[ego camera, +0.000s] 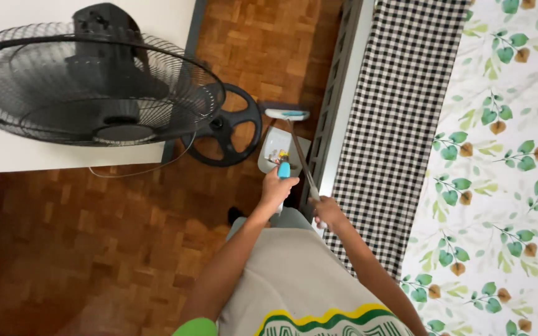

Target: Sweeping the bedroom floor with a broom and collecting debris into a dustpan.

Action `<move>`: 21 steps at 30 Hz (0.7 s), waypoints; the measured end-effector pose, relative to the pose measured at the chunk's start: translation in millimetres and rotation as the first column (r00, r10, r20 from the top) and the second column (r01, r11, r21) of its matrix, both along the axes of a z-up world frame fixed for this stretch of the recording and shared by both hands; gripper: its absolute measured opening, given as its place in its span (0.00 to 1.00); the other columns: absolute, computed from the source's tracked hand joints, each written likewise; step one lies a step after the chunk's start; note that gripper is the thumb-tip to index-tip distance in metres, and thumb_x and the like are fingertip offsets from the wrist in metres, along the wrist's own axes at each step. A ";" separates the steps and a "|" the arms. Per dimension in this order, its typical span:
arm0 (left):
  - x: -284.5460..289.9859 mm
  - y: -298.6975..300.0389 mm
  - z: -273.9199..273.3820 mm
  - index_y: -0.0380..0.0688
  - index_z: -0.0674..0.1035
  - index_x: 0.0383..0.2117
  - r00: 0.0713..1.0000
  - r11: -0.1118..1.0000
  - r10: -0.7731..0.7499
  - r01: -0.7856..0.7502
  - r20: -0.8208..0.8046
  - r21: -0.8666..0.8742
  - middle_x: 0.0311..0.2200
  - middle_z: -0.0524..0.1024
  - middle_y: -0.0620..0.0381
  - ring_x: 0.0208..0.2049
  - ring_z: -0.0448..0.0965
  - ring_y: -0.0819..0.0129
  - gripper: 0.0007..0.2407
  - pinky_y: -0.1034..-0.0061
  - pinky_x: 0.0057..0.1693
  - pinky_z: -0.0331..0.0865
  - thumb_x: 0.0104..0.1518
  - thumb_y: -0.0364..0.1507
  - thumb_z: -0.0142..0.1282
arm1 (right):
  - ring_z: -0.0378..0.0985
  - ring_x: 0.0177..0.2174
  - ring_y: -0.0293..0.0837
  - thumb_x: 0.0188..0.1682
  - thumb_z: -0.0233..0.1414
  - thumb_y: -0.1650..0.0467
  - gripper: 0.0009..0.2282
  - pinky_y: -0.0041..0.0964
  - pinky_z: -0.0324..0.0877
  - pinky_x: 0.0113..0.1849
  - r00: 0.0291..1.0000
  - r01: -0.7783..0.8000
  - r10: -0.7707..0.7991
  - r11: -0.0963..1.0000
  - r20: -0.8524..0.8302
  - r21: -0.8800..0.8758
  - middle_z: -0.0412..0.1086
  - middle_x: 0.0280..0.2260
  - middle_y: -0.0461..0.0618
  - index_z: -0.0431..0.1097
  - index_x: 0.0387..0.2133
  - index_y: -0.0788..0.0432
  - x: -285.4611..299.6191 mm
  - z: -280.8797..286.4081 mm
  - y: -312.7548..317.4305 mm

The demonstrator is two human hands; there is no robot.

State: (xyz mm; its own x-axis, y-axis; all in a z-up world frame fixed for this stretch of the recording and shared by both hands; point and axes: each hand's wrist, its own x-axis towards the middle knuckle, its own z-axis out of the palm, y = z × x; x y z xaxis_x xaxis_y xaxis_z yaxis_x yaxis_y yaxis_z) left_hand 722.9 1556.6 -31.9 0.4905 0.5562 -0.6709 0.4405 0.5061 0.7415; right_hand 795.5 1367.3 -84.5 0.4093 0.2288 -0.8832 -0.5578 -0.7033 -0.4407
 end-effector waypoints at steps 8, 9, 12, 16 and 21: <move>41.7 0.8 0.9 0.46 0.75 0.24 0.999 0.999 0.042 -0.041 -0.005 0.031 0.12 0.71 0.56 0.11 0.72 0.72 0.08 0.79 0.19 0.65 0.44 0.26 0.64 | 0.59 0.11 0.34 0.51 0.53 0.73 0.11 0.28 0.55 0.10 0.924 0.346 -0.327 0.936 -0.198 0.067 0.57 0.19 0.46 0.66 0.43 0.70 19.0 161.7 -12.9; 41.7 0.9 6.5 0.45 0.75 0.24 0.998 0.998 0.055 -0.055 0.010 0.039 0.11 0.70 0.56 0.11 0.71 0.72 0.07 0.79 0.19 0.64 0.45 0.26 0.64 | 0.59 0.11 0.31 0.50 0.52 0.76 0.12 0.26 0.54 0.11 0.905 0.376 -0.347 0.923 -0.245 0.083 0.55 0.20 0.44 0.65 0.45 0.71 19.0 170.5 -13.3; 36.6 2.4 -21.6 0.44 0.75 0.26 0.998 0.995 -0.045 0.048 -0.031 0.091 0.11 0.72 0.56 0.11 0.74 0.71 0.08 0.76 0.19 0.68 0.45 0.27 0.65 | 0.60 0.12 0.32 0.47 0.50 0.77 0.16 0.29 0.55 0.10 0.892 0.414 -0.383 0.905 -0.240 0.096 0.55 0.21 0.46 0.63 0.48 0.73 25.2 187.0 -3.8; 55.0 40.6 5.6 0.41 0.75 0.30 1.000 0.995 -0.012 0.010 0.014 0.100 0.14 0.71 0.56 0.13 0.74 0.70 0.10 0.74 0.21 0.69 0.46 0.28 0.65 | 0.59 0.13 0.31 0.46 0.51 0.78 0.18 0.29 0.54 0.11 0.884 0.439 -0.406 0.891 -0.230 0.116 0.55 0.22 0.47 0.60 0.51 0.75 46.3 199.7 35.0; 87.3 94.0 6.2 0.46 0.74 0.27 0.982 0.994 -0.010 -0.011 0.188 0.113 0.10 0.71 0.55 0.10 0.73 0.70 0.10 0.77 0.18 0.69 0.52 0.33 0.67 | 0.59 0.13 0.34 0.45 0.49 0.79 0.17 0.29 0.52 0.12 0.928 0.368 -0.355 0.920 -0.113 0.135 0.58 0.21 0.50 0.61 0.49 0.76 88.5 199.0 97.0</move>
